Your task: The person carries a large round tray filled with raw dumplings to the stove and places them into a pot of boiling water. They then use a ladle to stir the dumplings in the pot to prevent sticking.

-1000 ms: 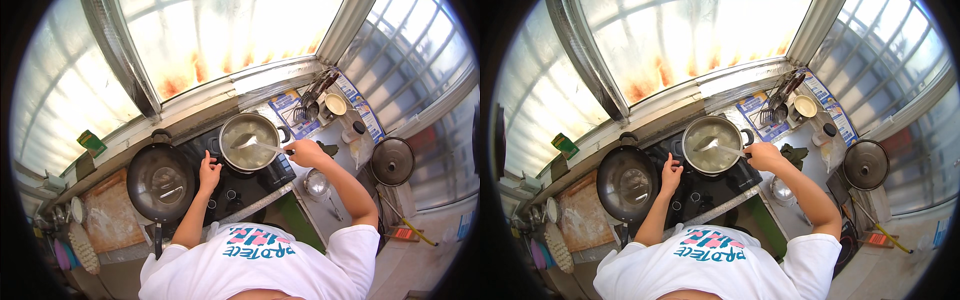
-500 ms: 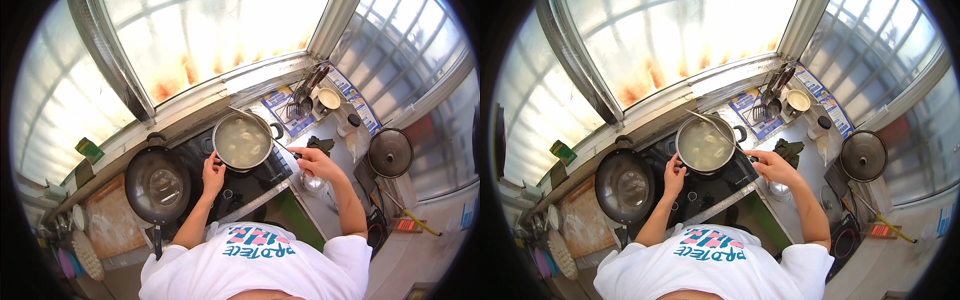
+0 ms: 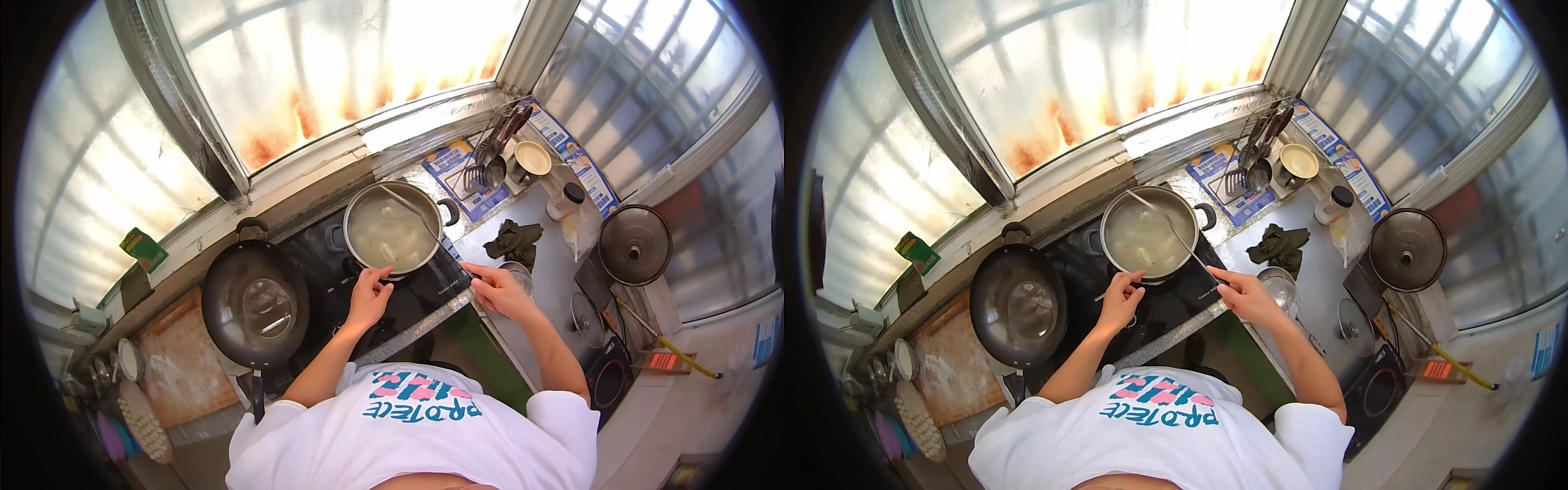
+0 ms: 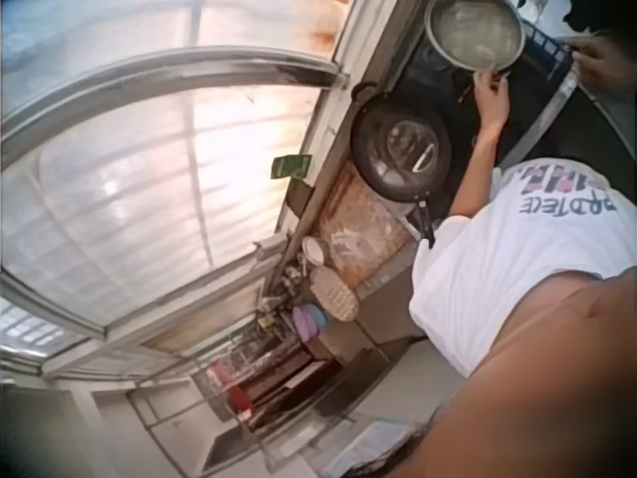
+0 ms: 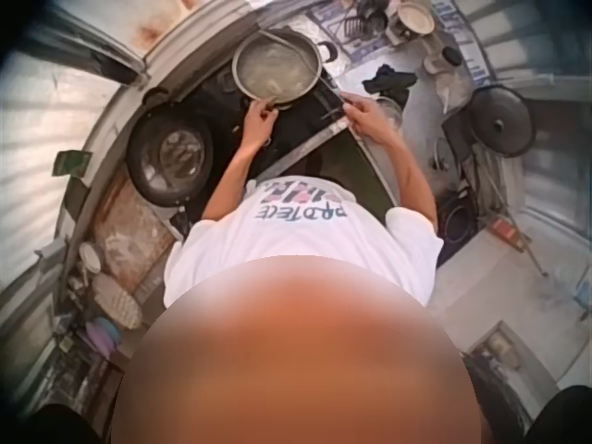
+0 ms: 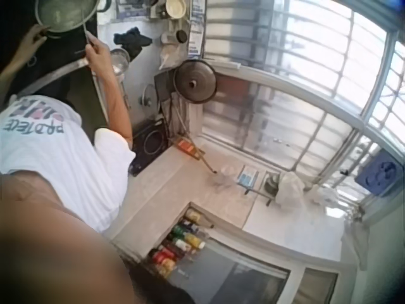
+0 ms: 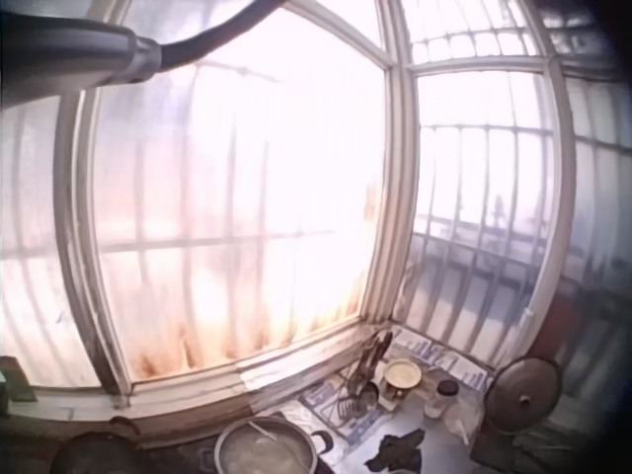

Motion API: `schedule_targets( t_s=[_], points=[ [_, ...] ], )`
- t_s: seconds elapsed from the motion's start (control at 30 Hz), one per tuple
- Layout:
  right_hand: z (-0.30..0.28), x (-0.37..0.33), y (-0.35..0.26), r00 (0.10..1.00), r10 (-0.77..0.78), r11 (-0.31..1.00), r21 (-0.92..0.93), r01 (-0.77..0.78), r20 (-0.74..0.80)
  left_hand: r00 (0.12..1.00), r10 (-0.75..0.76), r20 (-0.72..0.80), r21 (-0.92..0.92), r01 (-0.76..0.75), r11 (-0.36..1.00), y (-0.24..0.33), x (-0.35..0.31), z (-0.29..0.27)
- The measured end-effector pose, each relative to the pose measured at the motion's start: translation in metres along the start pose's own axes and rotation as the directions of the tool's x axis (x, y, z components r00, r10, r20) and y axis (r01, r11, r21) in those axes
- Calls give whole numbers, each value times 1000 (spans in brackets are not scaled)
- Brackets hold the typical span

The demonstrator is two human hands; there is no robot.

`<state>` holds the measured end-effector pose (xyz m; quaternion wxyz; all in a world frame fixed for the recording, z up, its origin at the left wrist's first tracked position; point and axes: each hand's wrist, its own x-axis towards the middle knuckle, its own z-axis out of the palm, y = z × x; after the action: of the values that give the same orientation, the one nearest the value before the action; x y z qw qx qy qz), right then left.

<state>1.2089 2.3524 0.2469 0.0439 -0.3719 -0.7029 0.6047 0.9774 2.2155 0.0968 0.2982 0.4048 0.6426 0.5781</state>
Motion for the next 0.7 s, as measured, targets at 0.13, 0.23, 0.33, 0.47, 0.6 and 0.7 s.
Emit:
schedule_targets(
  t_s=[0.13, 0.23, 0.33, 0.47, 0.6, 0.7],
  points=[
    [9, -14, -7, 994, -94, 986, 129, 101, -60, 999, -19, 36, -27, 20, 999, 0, -4, 7],
    [8, -9, 21, 998, -50, 997, 50, 52, -49, 995, -28, 98, -39, 32, 999, 11, -4, 15],
    [14, -12, 18, 999, -19, 998, 67, 21, -28, 988, -28, 150, -25, 32, 999, 15, -2, 20],
    [19, -17, 16, 997, -54, 995, 82, 59, -63, 964, -20, 265, -62, 38, 997, 24, 0, 34],
    [20, -13, 37, 999, 22, 1000, -16, -23, -36, 900, -72, 430, -246, 193, 950, 34, 3, 61],
    [20, -16, 49, 986, -109, 963, -259, 74, -123, 838, -152, 523, -351, 375, 858, 52, 4, 80]
  ],
)
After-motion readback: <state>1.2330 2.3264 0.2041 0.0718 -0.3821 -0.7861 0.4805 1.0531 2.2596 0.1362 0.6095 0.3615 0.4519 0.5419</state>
